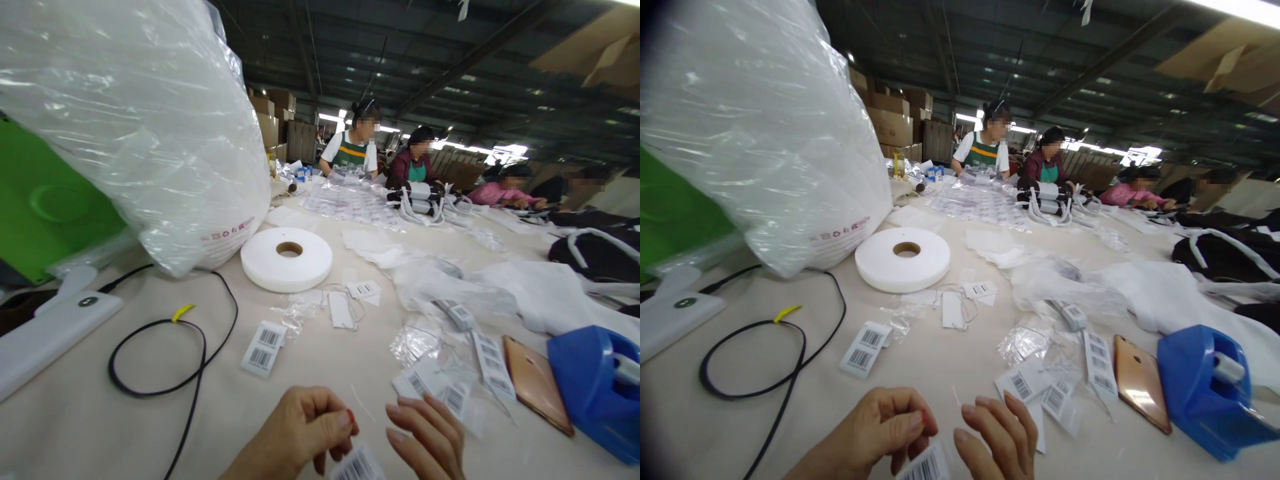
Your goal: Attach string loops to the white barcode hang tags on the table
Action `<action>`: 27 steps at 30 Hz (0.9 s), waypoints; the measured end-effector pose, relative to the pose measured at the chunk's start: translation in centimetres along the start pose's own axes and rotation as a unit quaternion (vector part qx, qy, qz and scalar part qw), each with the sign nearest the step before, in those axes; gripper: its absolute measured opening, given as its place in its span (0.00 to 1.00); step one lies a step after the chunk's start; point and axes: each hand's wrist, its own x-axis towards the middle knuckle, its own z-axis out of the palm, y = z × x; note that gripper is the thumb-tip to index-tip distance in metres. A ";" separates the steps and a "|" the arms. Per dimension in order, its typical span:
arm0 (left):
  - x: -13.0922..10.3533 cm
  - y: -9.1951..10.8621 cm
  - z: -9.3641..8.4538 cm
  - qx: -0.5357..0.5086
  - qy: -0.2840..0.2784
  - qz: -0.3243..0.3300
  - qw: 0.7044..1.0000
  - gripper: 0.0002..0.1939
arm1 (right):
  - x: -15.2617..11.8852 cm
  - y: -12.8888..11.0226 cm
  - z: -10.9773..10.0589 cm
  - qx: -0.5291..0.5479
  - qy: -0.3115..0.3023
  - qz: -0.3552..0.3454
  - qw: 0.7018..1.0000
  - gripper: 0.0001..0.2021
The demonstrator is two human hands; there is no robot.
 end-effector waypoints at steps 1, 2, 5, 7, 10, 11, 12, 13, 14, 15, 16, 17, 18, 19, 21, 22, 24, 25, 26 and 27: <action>0.2 0.3 0.1 -0.007 -0.008 -0.010 1.000 0.17 | 0.0 0.3 0.1 0.036 -0.016 0.004 0.999 0.16; 0.3 0.5 0.2 -0.011 -0.018 -0.020 1.000 0.14 | 0.0 0.5 0.1 0.072 -0.027 0.012 0.997 0.19; 0.4 0.9 0.3 -0.008 -0.068 -0.052 0.996 0.08 | 0.0 0.8 0.4 0.163 -0.053 0.057 0.983 0.25; 0.5 0.9 0.3 -0.013 -0.102 -0.079 0.992 0.05 | 0.0 0.5 0.5 0.206 -0.070 0.082 0.973 0.27; 0.5 0.7 0.5 -0.029 -0.110 -0.099 0.989 0.03 | 0.0 0.1 0.5 0.235 -0.087 0.106 0.962 0.29; 0.5 0.6 0.6 -0.033 -0.098 -0.098 0.990 0.03 | 0.0 0.0 0.5 0.240 -0.092 0.108 0.960 0.30; 0.4 0.6 0.8 -0.036 -0.079 -0.092 0.992 0.03 | -0.1 0.0 0.5 0.246 -0.095 0.108 0.959 0.30; 0.3 0.6 0.9 -0.037 -0.056 -0.083 0.994 0.03 | -0.2 0.0 0.4 0.250 -0.099 0.109 0.957 0.29; 0.2 0.6 1.0 -0.037 -0.032 -0.071 0.996 0.04 | -0.4 0.1 0.4 0.254 -0.099 0.109 0.956 0.29; 0.1 0.6 1.1 -0.034 -0.019 -0.060 0.997 0.05 | -0.5 0.2 0.4 0.257 -0.095 0.107 0.956 0.30; 0.0 0.6 1.1 -0.029 -0.019 -0.053 0.998 0.06 | -0.7 0.2 0.4 0.258 -0.092 0.106 0.956 0.31; -0.1 0.6 1.1 -0.025 -0.035 -0.055 0.998 0.07 | -0.9 0.3 0.4 0.256 -0.088 0.108 0.957 0.32; -0.3 0.6 1.0 -0.022 -0.059 -0.064 0.996 0.07 | -1.2 0.3 0.3 0.251 -0.089 0.112 0.957 0.32; -0.3 0.6 0.9 -0.020 -0.083 -0.078 0.993 0.08 | -1.5 0.4 0.3 0.243 -0.093 0.119 0.958 0.32; -0.4 0.5 0.7 -0.022 -0.111 -0.107 0.988 0.10 | -2.1 0.4 0.2 0.233 -0.105 0.129 0.958 0.31; -0.4 0.4 0.6 -0.028 -0.111 -0.115 0.987 0.11 | -2.5 0.5 0.2 0.234 -0.112 0.131 0.957 0.31; -0.3 0.2 0.6 -0.049 -0.100 -0.117 0.987 0.11 | -3.1 0.6 0.3 0.243 -0.119 0.130 0.954 0.32; -0.2 0.1 0.7 -0.062 -0.094 -0.115 0.987 0.11 | -3.3 0.6 0.4 0.250 -0.120 0.131 0.952 0.32; -0.1 0.0 0.8 -0.075 -0.086 -0.112 0.987 0.11 | -3.4 0.7 0.5 0.258 -0.119 0.131 0.950 0.33; 0.0 -0.1 0.9 -0.081 -0.073 -0.108 0.988 0.10 | -3.5 0.7 0.6 0.268 -0.116 0.132 0.947 0.34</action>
